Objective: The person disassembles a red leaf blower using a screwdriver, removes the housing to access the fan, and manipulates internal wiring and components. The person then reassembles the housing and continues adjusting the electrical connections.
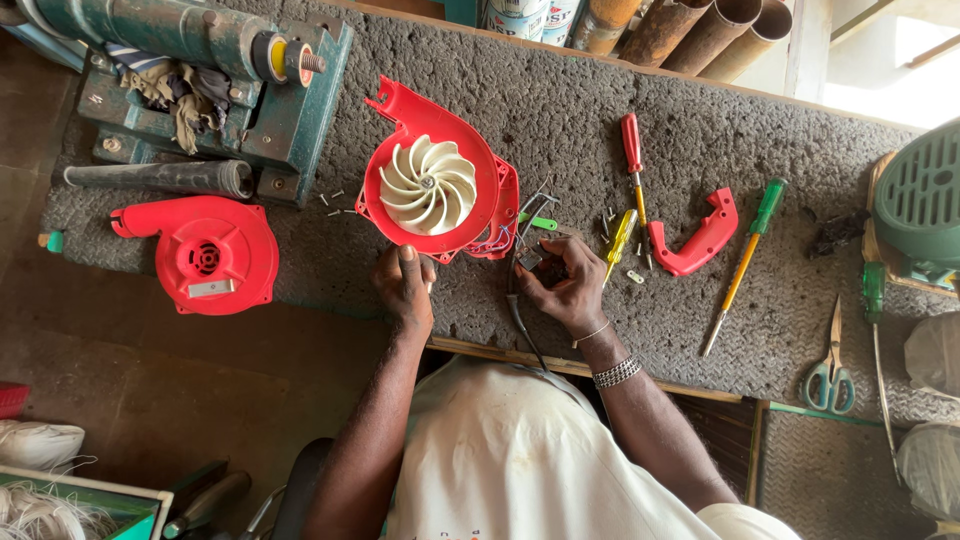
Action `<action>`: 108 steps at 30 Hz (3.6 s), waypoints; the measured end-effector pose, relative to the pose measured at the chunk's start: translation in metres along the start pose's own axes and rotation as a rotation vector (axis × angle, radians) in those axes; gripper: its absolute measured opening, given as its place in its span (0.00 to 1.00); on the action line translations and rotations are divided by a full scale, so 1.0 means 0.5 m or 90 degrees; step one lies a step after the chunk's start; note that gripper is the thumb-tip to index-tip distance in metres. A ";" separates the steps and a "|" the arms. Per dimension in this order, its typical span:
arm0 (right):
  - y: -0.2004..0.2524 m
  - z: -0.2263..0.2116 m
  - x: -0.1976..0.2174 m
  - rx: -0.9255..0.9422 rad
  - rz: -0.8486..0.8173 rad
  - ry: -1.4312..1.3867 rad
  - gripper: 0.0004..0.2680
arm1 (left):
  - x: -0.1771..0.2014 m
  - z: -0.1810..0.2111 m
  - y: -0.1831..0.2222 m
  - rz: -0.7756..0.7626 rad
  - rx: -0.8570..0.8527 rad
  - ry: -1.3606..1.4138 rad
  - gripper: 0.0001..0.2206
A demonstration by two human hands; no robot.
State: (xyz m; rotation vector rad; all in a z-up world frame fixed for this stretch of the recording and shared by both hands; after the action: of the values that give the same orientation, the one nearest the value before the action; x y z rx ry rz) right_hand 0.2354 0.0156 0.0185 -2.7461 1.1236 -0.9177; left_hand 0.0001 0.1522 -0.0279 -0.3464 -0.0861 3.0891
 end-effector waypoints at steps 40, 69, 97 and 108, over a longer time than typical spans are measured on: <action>-0.020 -0.058 0.000 0.086 0.063 0.129 0.20 | -0.003 0.010 0.002 0.009 0.007 -0.009 0.31; -0.024 -0.061 -0.012 0.267 -0.106 0.074 0.19 | 0.035 -0.064 0.004 0.077 0.015 -0.043 0.32; -0.016 -0.083 -0.029 0.139 -0.108 0.129 0.21 | -0.011 -0.045 0.001 -0.129 0.090 0.012 0.30; -0.008 -0.067 -0.024 0.165 -0.079 0.108 0.19 | 0.012 -0.114 -0.002 -0.094 0.094 0.004 0.32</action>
State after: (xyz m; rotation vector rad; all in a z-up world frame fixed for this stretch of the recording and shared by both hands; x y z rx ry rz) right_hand 0.2134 0.0322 0.0408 -2.5891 0.7931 -1.2344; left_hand 0.0068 0.1563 -0.0849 -0.3280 0.1109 2.9256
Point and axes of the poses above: each hand's wrist, its own y-axis away from the middle knuckle, its own x-axis out of the back of the hand, z = x × y, the point moved 9 cm from there along -y, towards the middle knuckle, and after that the axes turned 9 degrees about z, right-handed, at the moved point
